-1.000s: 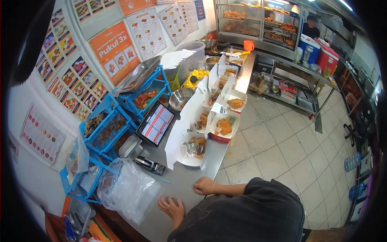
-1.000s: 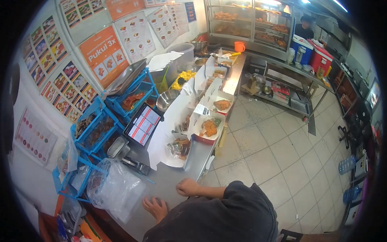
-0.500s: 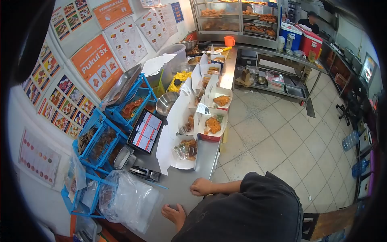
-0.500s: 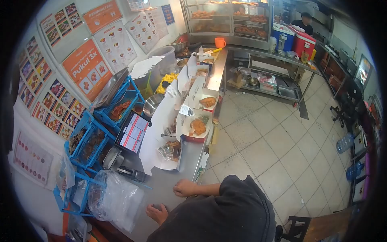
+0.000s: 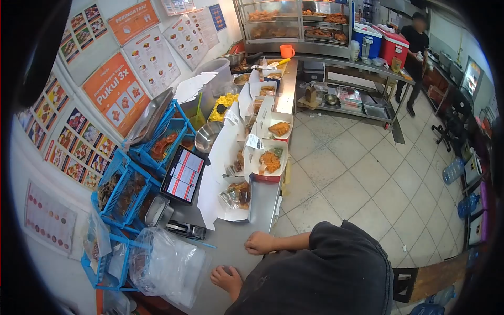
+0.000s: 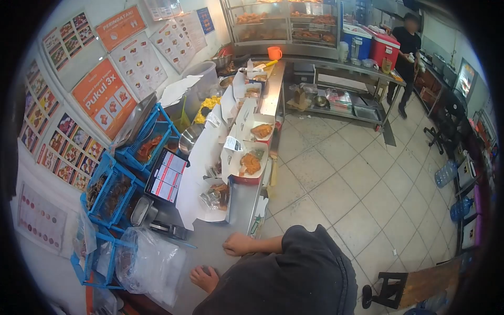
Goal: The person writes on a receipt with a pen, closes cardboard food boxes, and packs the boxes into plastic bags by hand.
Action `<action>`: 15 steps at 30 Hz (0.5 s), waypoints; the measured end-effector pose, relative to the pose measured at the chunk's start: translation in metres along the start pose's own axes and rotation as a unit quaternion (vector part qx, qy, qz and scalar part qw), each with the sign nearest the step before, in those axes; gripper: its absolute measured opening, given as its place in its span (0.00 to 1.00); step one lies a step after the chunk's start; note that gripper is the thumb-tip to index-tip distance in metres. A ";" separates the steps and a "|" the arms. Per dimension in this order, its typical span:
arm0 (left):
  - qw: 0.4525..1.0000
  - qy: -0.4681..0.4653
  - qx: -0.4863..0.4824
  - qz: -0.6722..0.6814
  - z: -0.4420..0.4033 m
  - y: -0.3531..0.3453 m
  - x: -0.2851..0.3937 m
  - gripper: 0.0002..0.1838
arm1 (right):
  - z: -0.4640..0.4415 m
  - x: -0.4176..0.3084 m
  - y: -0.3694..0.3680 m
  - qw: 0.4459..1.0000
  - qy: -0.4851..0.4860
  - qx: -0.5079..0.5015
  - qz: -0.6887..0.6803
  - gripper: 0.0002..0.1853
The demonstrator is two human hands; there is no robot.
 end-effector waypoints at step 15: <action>1.000 -0.004 -0.023 -0.001 -0.006 0.009 0.007 0.24 | -0.002 -0.002 0.004 1.000 -0.009 0.005 -0.011 0.10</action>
Point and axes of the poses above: each hand's wrist, its own z-axis away from the middle knuckle, its own y-axis out of the back of the hand, x = y × z, the point moved 3 cm from there along -z, towards the middle knuckle, and after that the axes turned 13 degrees about x, right-handed, at the moved point
